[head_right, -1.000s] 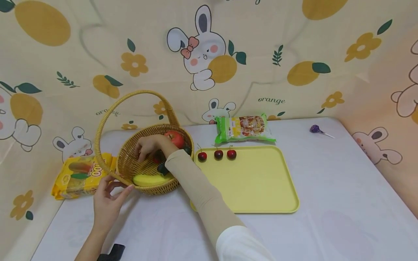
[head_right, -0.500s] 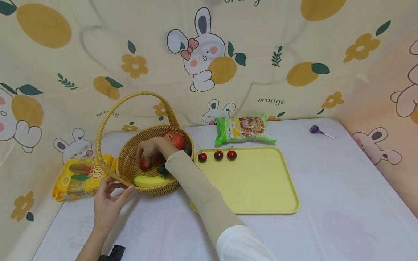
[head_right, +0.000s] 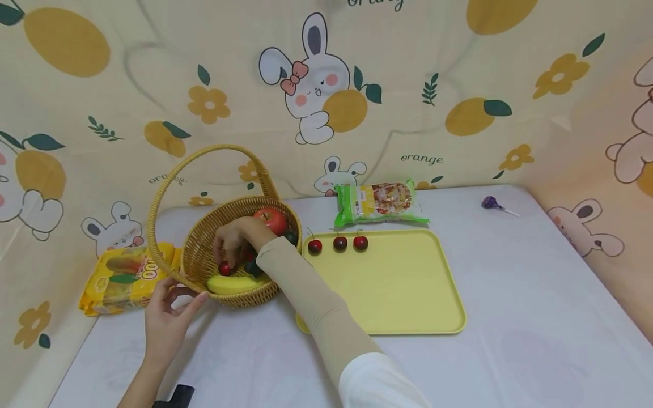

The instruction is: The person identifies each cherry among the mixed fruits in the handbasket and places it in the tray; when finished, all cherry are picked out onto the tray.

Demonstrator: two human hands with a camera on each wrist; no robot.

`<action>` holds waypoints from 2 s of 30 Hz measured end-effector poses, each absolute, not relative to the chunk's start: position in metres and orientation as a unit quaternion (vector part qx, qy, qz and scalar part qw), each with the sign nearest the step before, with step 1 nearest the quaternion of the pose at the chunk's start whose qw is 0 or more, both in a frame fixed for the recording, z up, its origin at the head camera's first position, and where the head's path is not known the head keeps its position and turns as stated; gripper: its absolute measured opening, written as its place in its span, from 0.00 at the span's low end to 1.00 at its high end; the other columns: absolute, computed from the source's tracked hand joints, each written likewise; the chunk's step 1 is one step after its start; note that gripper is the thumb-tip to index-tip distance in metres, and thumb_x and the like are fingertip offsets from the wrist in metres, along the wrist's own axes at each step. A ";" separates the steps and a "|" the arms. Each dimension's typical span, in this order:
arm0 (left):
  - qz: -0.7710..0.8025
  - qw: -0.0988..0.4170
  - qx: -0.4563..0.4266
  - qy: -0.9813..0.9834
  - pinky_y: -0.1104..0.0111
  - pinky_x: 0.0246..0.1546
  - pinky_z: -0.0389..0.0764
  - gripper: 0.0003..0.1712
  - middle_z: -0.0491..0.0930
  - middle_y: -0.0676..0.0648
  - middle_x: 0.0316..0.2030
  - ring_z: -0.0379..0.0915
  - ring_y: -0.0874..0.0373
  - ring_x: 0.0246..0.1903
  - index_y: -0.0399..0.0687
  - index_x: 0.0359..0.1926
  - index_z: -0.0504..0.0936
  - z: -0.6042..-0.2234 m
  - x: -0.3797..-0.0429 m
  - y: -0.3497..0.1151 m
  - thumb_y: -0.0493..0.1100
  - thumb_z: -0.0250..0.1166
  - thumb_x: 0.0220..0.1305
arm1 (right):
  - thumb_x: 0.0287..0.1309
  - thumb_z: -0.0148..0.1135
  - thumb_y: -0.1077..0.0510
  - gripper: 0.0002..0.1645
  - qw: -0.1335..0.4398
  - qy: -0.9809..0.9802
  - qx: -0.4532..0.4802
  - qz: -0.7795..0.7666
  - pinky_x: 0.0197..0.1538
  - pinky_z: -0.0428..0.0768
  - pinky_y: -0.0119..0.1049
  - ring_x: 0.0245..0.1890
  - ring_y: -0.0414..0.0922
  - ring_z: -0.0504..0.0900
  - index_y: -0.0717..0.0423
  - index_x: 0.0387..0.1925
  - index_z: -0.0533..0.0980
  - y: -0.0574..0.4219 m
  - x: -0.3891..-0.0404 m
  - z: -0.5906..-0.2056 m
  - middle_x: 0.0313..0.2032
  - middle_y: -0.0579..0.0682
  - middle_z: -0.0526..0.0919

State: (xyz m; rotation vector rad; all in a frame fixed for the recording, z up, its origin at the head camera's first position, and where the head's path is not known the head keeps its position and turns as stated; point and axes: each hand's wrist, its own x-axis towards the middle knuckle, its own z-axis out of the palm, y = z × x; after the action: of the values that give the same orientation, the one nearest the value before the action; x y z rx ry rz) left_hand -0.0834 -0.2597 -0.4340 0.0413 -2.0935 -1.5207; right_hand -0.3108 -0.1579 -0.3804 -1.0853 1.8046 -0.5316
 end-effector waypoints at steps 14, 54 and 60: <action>-0.561 0.281 0.008 -0.779 0.75 0.33 0.86 0.31 0.75 0.38 0.46 0.78 0.61 0.39 0.28 0.57 0.71 -0.434 -0.083 -0.260 0.21 0.71 0.52 | 0.56 0.66 0.75 0.15 0.553 0.680 -0.414 -0.245 0.45 0.86 0.42 0.32 0.45 0.81 0.63 0.45 0.80 -0.163 -0.309 -0.380 0.33 0.51 0.79; -0.571 0.278 0.018 -0.772 0.75 0.34 0.86 0.31 0.75 0.37 0.45 0.78 0.60 0.40 0.25 0.57 0.70 -0.434 -0.084 -0.259 0.20 0.70 0.52 | 0.49 0.73 0.71 0.18 0.128 0.800 -0.331 -0.484 0.39 0.85 0.31 0.35 0.45 0.81 0.68 0.44 0.82 0.081 -0.248 -0.412 0.40 0.55 0.83; -0.573 0.280 0.009 -0.770 0.75 0.34 0.86 0.31 0.74 0.37 0.47 0.78 0.59 0.40 0.24 0.57 0.69 -0.435 -0.084 -0.259 0.19 0.70 0.52 | 0.45 0.76 0.69 0.16 0.178 0.810 -0.374 -0.415 0.30 0.79 0.29 0.26 0.38 0.75 0.62 0.39 0.83 0.077 -0.240 -0.425 0.33 0.49 0.82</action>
State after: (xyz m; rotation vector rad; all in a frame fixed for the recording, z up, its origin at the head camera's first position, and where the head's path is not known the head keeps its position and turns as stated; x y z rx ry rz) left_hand -0.0838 -0.2586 -0.4346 0.0235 -2.0663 -1.5360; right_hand -0.2396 0.0772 -0.4245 -1.0567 2.2922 -1.1739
